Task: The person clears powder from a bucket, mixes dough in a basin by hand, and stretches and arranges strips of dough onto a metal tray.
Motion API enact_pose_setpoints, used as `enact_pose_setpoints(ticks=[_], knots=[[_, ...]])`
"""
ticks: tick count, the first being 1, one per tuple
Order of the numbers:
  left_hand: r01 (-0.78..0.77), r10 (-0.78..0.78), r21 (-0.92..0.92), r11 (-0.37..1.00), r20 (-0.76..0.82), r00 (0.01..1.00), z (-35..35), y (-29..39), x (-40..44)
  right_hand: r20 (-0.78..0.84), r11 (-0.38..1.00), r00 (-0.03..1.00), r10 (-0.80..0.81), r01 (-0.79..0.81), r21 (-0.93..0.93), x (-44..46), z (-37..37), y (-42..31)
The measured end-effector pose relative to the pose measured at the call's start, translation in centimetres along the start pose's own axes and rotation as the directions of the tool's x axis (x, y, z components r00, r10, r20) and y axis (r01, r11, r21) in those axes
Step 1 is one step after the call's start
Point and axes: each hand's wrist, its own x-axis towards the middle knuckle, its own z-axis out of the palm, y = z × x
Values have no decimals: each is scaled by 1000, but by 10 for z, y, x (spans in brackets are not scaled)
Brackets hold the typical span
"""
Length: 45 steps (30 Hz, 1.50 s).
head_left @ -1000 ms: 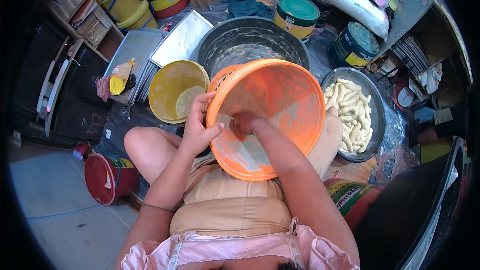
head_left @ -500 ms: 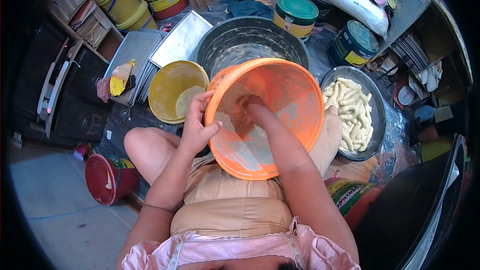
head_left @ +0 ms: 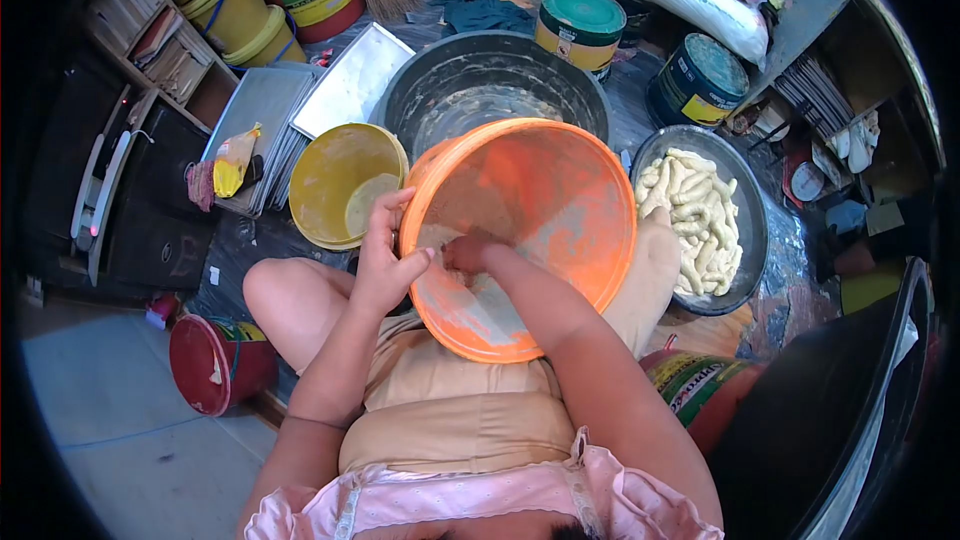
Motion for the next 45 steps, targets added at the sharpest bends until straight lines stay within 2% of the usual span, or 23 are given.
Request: enact_pose_setpoints(ticks=[2,5,6,7,8,11,15,17,19,20,23,24,26,27,30,33,36,39,41,43,44,45], knots=[[-15,15,0,1000,1,1000,-1,1,-1,143,969,988,66,-29,-247,-40,-78,-36],[-6,6,-4,1000,5,1000,-3,3,-2,-144,959,970,194,-219,-182,-20,-48,1],[6,-6,8,1000,1,1000,-3,3,-3,-318,924,870,377,-332,187,-22,-49,4],[18,-17,20,1000,-3,1000,-4,3,-3,-395,772,710,583,-331,543,-26,-49,9],[1,-1,12,1000,-4,1000,-4,3,-3,-360,527,521,774,-216,822,-31,-50,14],[-18,18,5,1000,-6,1000,-4,3,-4,-228,357,442,868,-234,905,-66,-83,13],[-5,5,23,1000,-4,1000,-5,2,-6,-55,153,368,928,-242,958,-87,-83,29],[-1,1,32,999,5,1000,-5,2,-5,-68,174,369,927,-263,949,-74,-62,47],[26,-26,54,998,15,1000,-5,3,-5,-179,348,415,892,-379,858,-70,-61,46],[14,-15,58,998,17,1000,-5,3,-5,-206,416,406,891,-545,728,-71,-56,42],[-6,5,68,998,15,1000,-1,4,-5,-153,635,646,748,-631,446,-75,-63,-1],[-4,4,71,997,8,1000,1,5,-6,-273,670,661,699,-471,574,-49,-25,10],[-1,1,87,996,4,1000,3,5,-7,-257,717,736,626,-414,561,-18,5,1],[1,-1,100,995,3,1000,3,5,-8,-97,744,792,602,-513,428,-16,-8,-17],[-8,8,87,996,3,1000,6,10,-6,4,733,880,476,-399,550,-8,-32,-37],[10,-10,96,995,0,1000,-1,8,-7,-105,772,933,345,-219,597,-13,-51,-38],[6,-6,52,999,-3,1000,0,9,-6,-278,643,848,450,-92,761,-13,-58,-28],[17,-18,28,999,15,1000,1,14,-5,-362,569,693,624,-85,818,-21,-85,-30],[23,-24,33,999,22,999,-2,16,-4,-347,513,616,708,-110,852,-31,-108,-37],[15,-16,34,999,30,999,-4,16,-3,-461,610,504,730,-176,773,-21,-109,-20],[21,-23,51,998,43,999,-5,15,-3,-582,711,434,688,-242,660,-1,-94,9],[9,-12,70,998,41,999,-5,16,-3,-571,688,399,718,-279,670,1,-101,14]])
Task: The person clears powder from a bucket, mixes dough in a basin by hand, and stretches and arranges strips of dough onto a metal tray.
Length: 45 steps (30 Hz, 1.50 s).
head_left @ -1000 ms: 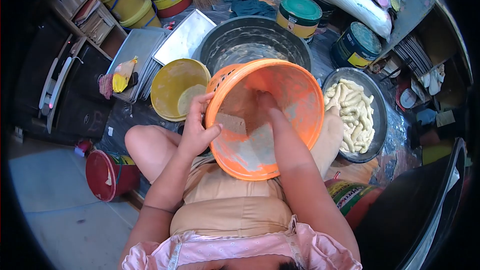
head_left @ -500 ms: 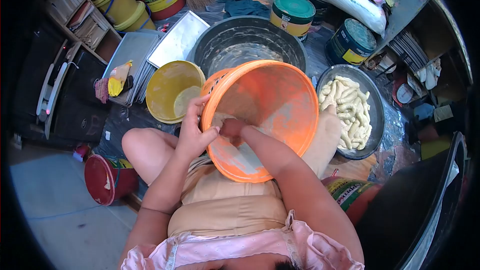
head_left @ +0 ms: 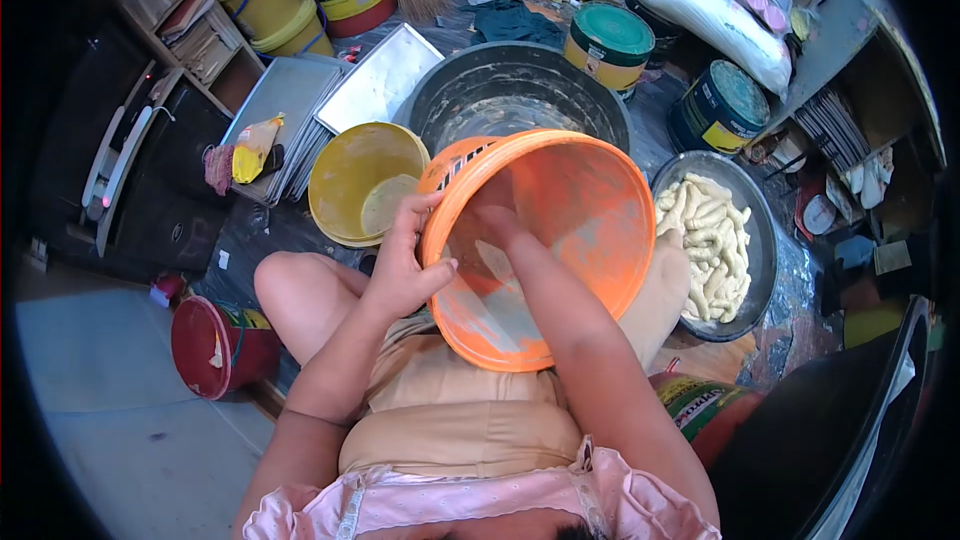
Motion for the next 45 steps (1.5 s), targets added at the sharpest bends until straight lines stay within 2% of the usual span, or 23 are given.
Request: enact_pose_setpoints(ticks=[2,4,5,7,10,13,15,16,18,20,21,23,26,28,29,32,34,35,37,40,43,45], knots=[[-22,22,41,999,-2,1000,1,2,0,-57,996,995,77,-79,-44,17,-4,-4],[-40,41,54,998,-11,999,4,0,0,-83,999,995,45,-46,-11,9,-7,-20],[-59,59,77,995,-5,998,4,0,0,-39,1000,999,-19,20,13,4,-2,-25],[-70,70,106,992,4,998,3,0,0,67,979,979,-195,190,69,-9,18,-28],[-41,41,130,991,1,999,0,4,-1,319,885,826,-465,436,163,-44,42,-18],[-18,15,133,991,23,1000,-1,7,-2,536,824,686,-493,565,35,-70,25,7],[9,-11,95,995,14,1000,-1,4,-4,720,828,616,-320,551,-103,-76,-8,12],[27,-28,72,997,10,1000,0,2,-6,845,824,524,-101,520,-224,-76,-40,-4],[26,-28,75,997,21,999,1,8,-6,896,892,441,46,385,-236,-55,-77,-27],[-25,24,108,994,14,1000,3,12,-2,737,911,674,49,272,-310,-41,-80,-4],[-71,72,140,988,-3,997,5,12,0,477,910,879,-23,216,-354,-35,-70,19],[-105,110,175,979,-22,994,11,15,3,197,898,979,-60,139,-418,-36,-54,53],[-79,85,199,977,-24,996,12,19,9,306,843,952,14,153,-515,-60,-46,29],[-48,54,211,976,-22,998,11,17,10,516,856,856,24,249,-453,-76,-14,16],[-38,47,204,978,-37,998,11,15,8,634,886,773,13,285,-365,-82,6,13],[-15,27,181,983,-62,998,6,14,0,827,975,552,-105,222,-24,-87,31,2],[-3,13,150,989,-63,998,1,17,-8,736,954,614,-287,255,159,-79,30,9],[-7,18,159,987,-62,998,0,20,-8,678,945,660,-324,255,204,-70,25,13],[-19,29,179,984,-58,998,-3,26,-6,580,960,772,-261,145,240,-57,5,7],[-11,25,157,988,-84,996,-8,18,-7,462,950,885,65,-197,243,-49,-41,-22],[22,-11,105,994,-99,995,-11,16,-11,446,705,834,326,-529,474,-35,-60,-33],[23,-16,64,998,-100,995,-12,14,-12,449,539,793,412,-609,582,-34,-63,-34]])
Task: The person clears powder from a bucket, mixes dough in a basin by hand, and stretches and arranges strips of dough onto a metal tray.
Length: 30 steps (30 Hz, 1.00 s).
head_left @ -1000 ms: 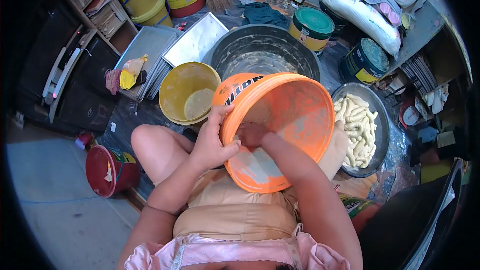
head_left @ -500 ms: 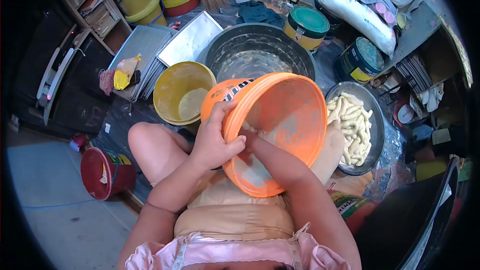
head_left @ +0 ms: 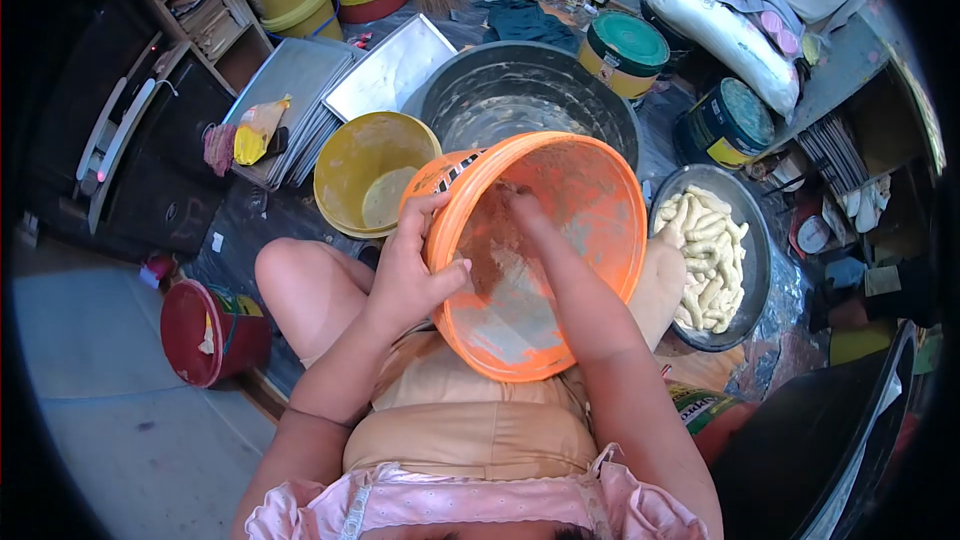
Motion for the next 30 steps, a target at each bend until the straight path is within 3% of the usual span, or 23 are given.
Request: enact_pose_setpoints(ticks=[2,6,9,13,16,19,22,25,27,30], knots=[[-1,1,-19,1000,-1,1000,-2,-2,-1,-7,997,1000,-17,17,70,3,-2,7],[6,-6,-20,1000,-7,1000,-5,-2,-2,26,993,993,-112,111,40,2,-2,10],[33,-33,-43,999,-12,999,-6,-3,-2,86,995,992,-97,100,-30,-26,5,-22],[23,-23,-47,999,-9,1000,-8,-4,-1,175,960,955,-241,261,-103,-5,5,-13],[12,-12,-44,999,-6,1000,-8,-6,0,78,897,983,-169,186,-402,3,8,-13],[-4,4,-45,999,-11,1000,-8,-10,1,162,840,954,-254,301,-452,45,0,31],[-13,12,-61,998,-13,1000,-8,-12,2,144,874,958,-247,285,-393,39,1,35],[54,-55,-55,997,-19,998,-9,-5,1,179,762,880,-441,472,-443,76,-2,66],[53,-55,-55,997,-22,998,-9,-6,1,177,862,947,-266,316,-397,81,-4,68],[15,-16,-49,999,-27,999,-9,-9,2,236,911,946,-223,288,-295,76,0,69]])
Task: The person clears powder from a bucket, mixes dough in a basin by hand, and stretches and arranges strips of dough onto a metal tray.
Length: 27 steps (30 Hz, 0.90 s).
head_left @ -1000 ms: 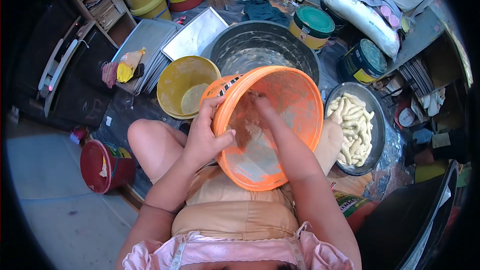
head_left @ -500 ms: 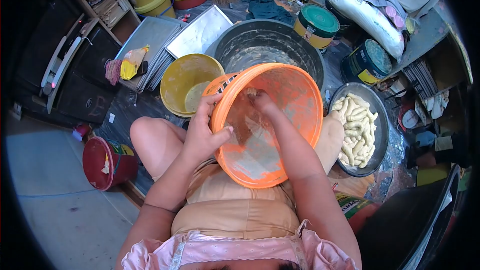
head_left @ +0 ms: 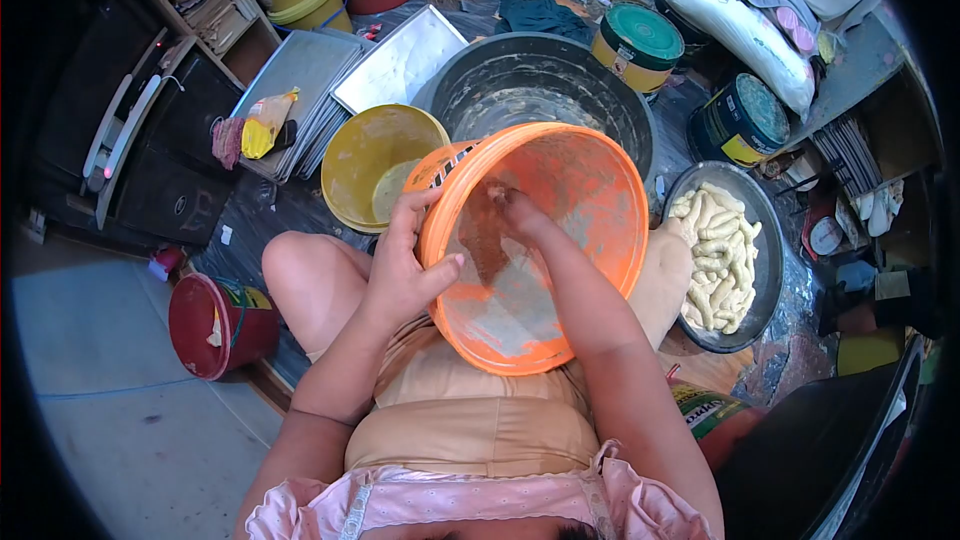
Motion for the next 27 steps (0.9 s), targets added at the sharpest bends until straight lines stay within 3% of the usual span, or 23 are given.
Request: enact_pose_setpoints(ticks=[4,7,10,11,12,13,15,17,20,23,26,27], knots=[[7,-7,1,1000,4,1000,0,1,-1,-3,994,995,97,-97,57,-25,0,-37],[11,-11,-2,1000,0,1000,0,0,-2,12,904,997,76,-74,421,-9,0,-19],[23,-23,-8,1000,4,1000,-2,-1,-3,-74,999,997,5,-7,-34,-37,-6,-48],[15,-15,-3,1000,5,1000,-2,-1,-4,-33,934,999,17,-28,-357,-38,-5,-46],[6,-6,1,1000,5,1000,-1,0,-3,1,766,999,42,-32,-642,-39,-4,-43],[-3,3,5,1000,6,1000,-1,0,-3,23,514,997,77,-19,-858,-40,-4,-39],[-10,10,-1,1000,6,1000,-1,-2,-3,275,672,951,-143,297,-678,-50,4,-15],[-30,30,10,999,3,1000,-2,-6,-4,534,432,842,-73,509,-744,-43,33,5],[-43,43,17,999,-8,999,-3,-6,-6,540,741,819,191,241,-627,-36,59,2],[-22,22,14,1000,-13,1000,-3,0,-8,621,725,766,168,330,-604,-52,47,-56],[-52,53,82,995,-7,999,-6,-5,-8,346,629,906,245,123,-768,-41,34,-60],[-35,36,82,996,-5,999,-6,-1,-8,347,823,928,136,89,-561,-40,30,-57]])
